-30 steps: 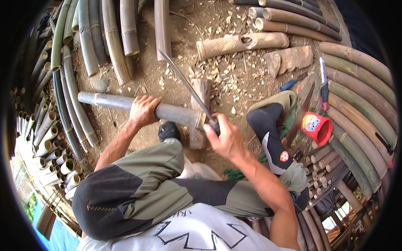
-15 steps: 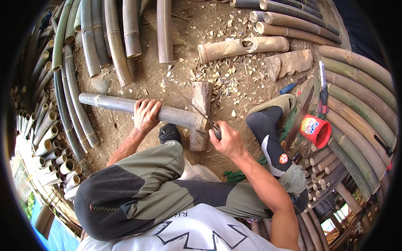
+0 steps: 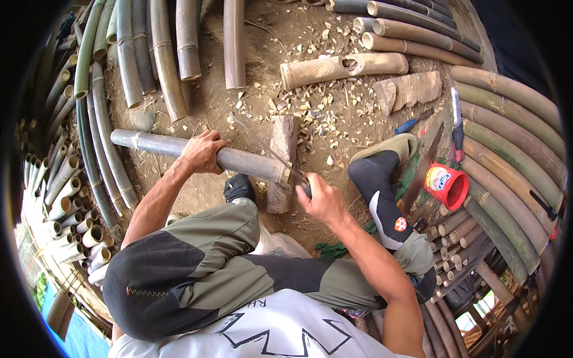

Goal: The person sits on the ground and uses a machete to shave and shape the ends of bamboo poles. They repeatedly pick up a pole, hold it against a wooden block, and strike it with the machete to remove the outer layer, then place the pole aside.

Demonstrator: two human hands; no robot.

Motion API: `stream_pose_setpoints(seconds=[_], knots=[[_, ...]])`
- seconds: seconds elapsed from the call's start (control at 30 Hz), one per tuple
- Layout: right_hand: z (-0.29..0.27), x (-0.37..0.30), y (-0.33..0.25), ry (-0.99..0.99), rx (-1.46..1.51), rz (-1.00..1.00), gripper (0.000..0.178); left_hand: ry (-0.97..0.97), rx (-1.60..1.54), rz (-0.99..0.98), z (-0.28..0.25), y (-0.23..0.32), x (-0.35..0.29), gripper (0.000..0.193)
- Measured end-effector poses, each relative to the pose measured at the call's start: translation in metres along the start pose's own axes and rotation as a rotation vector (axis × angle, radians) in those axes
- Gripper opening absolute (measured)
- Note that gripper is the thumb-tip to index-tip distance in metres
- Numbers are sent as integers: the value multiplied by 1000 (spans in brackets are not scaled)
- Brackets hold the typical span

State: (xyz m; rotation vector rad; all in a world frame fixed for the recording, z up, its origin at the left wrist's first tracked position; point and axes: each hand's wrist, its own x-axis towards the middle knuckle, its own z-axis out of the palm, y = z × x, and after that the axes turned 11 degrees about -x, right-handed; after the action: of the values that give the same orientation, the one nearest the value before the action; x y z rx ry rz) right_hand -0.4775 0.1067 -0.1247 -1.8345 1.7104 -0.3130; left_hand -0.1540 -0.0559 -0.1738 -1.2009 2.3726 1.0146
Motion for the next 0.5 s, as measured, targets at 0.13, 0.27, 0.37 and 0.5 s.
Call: stream_pose_setpoints(seconds=[0.13, 0.27, 0.37, 0.5], knots=[[-17, 13, -7, -140, 21, 88, 32, 9, -24, -30, 6, -3, -1, 51], [-43, 16, -51, 268, 240, -173, 32, 134, -32, 8, 12, -3, -10, 45], [-4, 1, -2, 189, 0, -126, 31, 248, 20, 59, 19, -3, -10, 49], [-10, 6, 15, -278, -15, 142, 33, 454, 56, 147, 36, -14, -13, 48]])
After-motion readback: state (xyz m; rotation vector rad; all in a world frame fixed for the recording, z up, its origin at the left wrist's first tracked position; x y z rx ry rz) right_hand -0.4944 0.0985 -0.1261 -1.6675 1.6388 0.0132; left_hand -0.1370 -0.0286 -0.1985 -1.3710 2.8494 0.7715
